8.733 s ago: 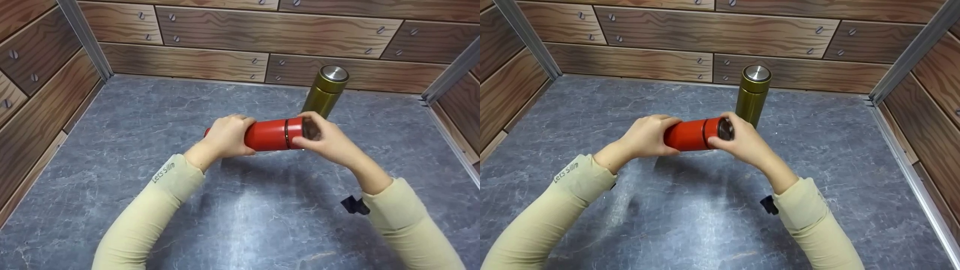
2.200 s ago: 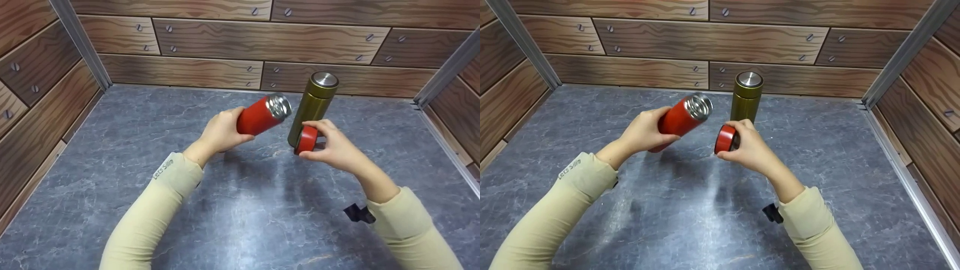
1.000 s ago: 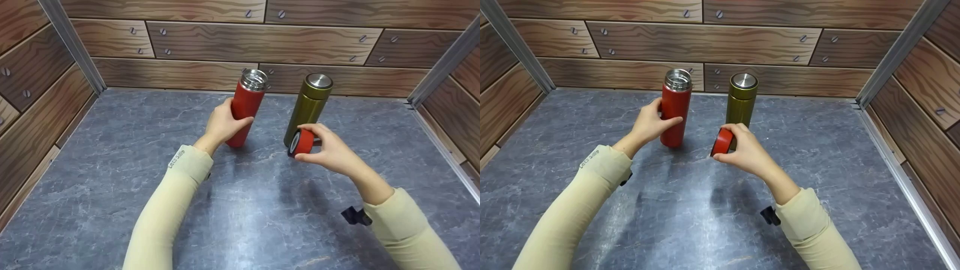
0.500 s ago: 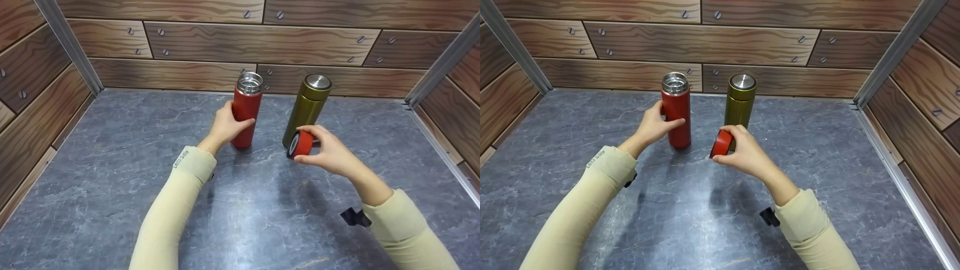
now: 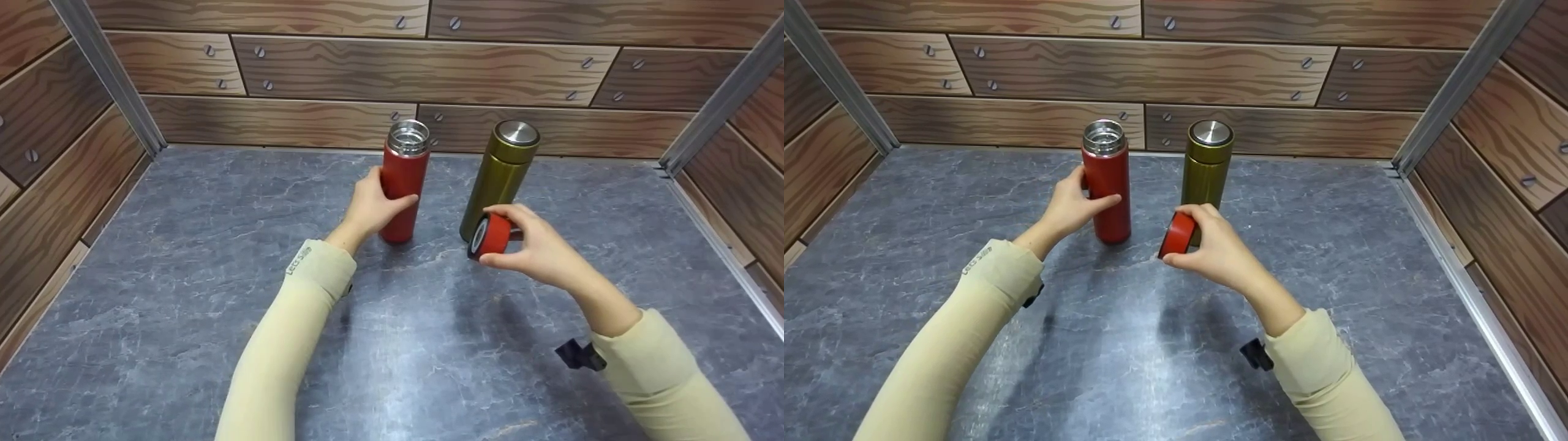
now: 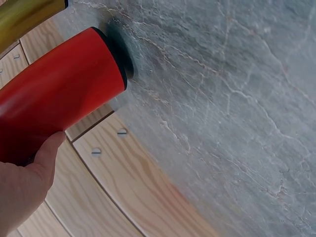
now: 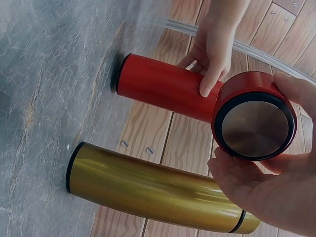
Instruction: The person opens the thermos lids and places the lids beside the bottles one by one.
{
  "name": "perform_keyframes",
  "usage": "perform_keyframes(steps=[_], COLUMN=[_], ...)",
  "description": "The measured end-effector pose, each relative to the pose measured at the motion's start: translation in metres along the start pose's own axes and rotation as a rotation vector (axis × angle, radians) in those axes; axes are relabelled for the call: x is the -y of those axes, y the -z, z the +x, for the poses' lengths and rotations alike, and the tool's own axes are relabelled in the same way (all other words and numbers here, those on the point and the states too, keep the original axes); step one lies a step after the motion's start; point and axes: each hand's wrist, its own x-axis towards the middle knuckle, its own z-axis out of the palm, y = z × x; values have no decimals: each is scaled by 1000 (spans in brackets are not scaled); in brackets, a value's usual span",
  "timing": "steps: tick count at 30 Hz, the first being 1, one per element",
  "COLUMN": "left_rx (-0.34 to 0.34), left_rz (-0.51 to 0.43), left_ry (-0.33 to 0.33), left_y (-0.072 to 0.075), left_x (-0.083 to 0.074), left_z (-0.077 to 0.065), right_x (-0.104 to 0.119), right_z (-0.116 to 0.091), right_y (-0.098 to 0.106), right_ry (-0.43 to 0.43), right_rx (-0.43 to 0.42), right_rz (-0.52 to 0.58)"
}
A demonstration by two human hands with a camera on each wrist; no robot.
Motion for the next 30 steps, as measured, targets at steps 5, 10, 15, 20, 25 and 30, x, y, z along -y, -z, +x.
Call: perform_keyframes(steps=[5,10,15,20,25,30], left_rx=[9,21,38,53,68,52], left_rz=[-25,-53,-78,-68,-66,-9], left_ry=[16,38,54,52,52,89], left_y=[0,0,-1,0,4,13], left_x=[5,8,7,5,7,11], left_z=[0,0,1,-1,-3,-6], right_x=[-1,-1,-2,-1,-1,-2], right_z=[1,1,2,4,4,5], right_y=[-2,-3,-4,-9,-14,-20], right_ry=[-4,-15,-11,-22,-26,-49], right_rx=[-2,2,2,28,53,65], right_rz=[-9,-13,-8,-13,6,45])
